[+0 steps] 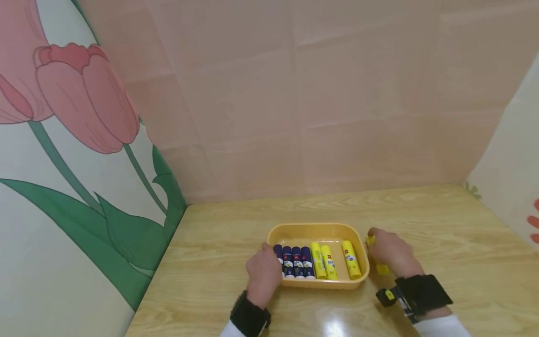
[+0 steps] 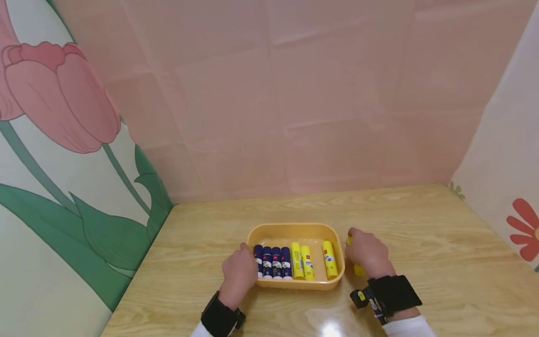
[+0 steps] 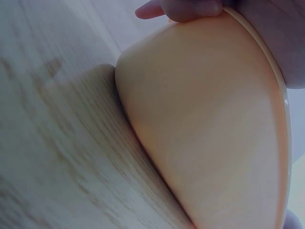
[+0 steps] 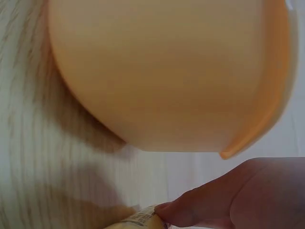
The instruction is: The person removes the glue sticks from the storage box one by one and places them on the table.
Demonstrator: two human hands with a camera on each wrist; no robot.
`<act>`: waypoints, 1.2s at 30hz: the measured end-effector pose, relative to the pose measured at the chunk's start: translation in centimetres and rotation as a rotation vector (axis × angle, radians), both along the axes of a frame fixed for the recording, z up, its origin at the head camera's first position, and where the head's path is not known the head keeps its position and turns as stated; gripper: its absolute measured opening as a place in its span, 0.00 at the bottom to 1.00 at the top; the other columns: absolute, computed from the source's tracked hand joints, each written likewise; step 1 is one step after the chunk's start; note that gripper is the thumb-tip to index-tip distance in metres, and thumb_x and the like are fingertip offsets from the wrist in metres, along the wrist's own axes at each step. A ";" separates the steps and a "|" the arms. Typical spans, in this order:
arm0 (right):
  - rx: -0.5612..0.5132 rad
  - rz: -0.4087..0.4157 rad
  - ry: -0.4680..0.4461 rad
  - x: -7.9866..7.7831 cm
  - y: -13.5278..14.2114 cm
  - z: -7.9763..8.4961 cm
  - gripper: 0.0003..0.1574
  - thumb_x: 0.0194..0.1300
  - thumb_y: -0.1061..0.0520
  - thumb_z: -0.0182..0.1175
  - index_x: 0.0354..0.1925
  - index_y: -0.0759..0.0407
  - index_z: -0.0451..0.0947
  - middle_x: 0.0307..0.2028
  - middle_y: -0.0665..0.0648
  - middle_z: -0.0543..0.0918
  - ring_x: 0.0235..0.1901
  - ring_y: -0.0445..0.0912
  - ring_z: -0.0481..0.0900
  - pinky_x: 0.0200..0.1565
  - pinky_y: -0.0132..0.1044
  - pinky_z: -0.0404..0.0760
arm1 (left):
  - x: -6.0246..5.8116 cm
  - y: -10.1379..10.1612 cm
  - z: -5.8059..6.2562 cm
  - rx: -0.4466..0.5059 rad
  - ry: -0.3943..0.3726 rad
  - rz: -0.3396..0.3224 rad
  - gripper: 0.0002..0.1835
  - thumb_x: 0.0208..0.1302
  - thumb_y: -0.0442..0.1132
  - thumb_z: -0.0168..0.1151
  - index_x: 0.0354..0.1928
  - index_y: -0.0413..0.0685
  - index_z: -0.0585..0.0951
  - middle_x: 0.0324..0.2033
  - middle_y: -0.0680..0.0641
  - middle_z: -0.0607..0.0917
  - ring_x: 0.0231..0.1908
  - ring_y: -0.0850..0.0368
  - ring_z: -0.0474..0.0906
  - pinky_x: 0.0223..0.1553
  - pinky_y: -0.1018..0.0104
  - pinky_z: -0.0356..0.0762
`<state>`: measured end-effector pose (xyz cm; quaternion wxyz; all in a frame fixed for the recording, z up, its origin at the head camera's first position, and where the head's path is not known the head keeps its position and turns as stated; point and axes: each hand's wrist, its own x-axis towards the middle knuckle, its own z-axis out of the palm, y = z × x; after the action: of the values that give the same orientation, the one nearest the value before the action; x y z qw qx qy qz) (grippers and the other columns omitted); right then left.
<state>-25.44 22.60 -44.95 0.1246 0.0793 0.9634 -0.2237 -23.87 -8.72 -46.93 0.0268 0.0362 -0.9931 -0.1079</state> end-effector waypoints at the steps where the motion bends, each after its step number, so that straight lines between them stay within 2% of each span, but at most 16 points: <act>1: -0.006 -0.001 -0.003 0.0 0.0 -0.1 0.37 0.63 0.53 0.59 0.64 0.72 0.65 0.46 0.74 0.78 0.36 0.59 0.76 0.39 0.58 0.74 | 0.0 0.0 -0.1 -0.002 0.001 -0.002 0.17 0.67 0.41 0.62 0.50 0.36 0.75 0.25 0.43 0.78 0.24 0.51 0.77 0.24 0.59 0.76; 7: 0.004 -0.002 -0.011 -0.2 0.0 -0.4 0.37 0.63 0.54 0.58 0.65 0.72 0.63 0.47 0.75 0.78 0.36 0.59 0.76 0.38 0.56 0.74 | 0.0 0.0 -0.2 0.006 0.015 -0.004 0.16 0.67 0.41 0.62 0.48 0.37 0.75 0.24 0.44 0.78 0.23 0.52 0.76 0.24 0.59 0.75; 15: 0.032 0.003 -0.013 -0.1 0.0 -0.6 0.39 0.64 0.52 0.59 0.66 0.72 0.64 0.51 0.77 0.77 0.38 0.60 0.76 0.43 0.63 0.76 | 0.0 0.0 -0.3 -0.010 0.008 -0.005 0.16 0.67 0.42 0.62 0.49 0.37 0.75 0.24 0.44 0.77 0.23 0.53 0.76 0.23 0.60 0.75; 25: 0.018 -0.029 -0.052 -0.2 0.2 0.2 0.41 0.64 0.52 0.58 0.68 0.72 0.60 0.54 0.79 0.74 0.40 0.61 0.75 0.46 0.65 0.75 | 0.0 0.0 -0.2 -0.006 0.032 -0.003 0.14 0.67 0.42 0.62 0.45 0.38 0.75 0.23 0.45 0.76 0.22 0.53 0.75 0.22 0.61 0.74; 36: 0.006 -0.022 -0.060 0.2 0.1 0.7 0.42 0.64 0.52 0.58 0.69 0.73 0.59 0.55 0.80 0.74 0.41 0.62 0.75 0.47 0.67 0.73 | 0.1 0.0 -0.1 -0.001 0.024 -0.006 0.14 0.67 0.42 0.63 0.46 0.38 0.75 0.24 0.45 0.77 0.23 0.53 0.75 0.23 0.60 0.74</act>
<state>-25.21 22.74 -44.25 0.1509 0.0969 0.9589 -0.2197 -23.77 -8.73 -47.03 0.0386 0.0320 -0.9929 -0.1078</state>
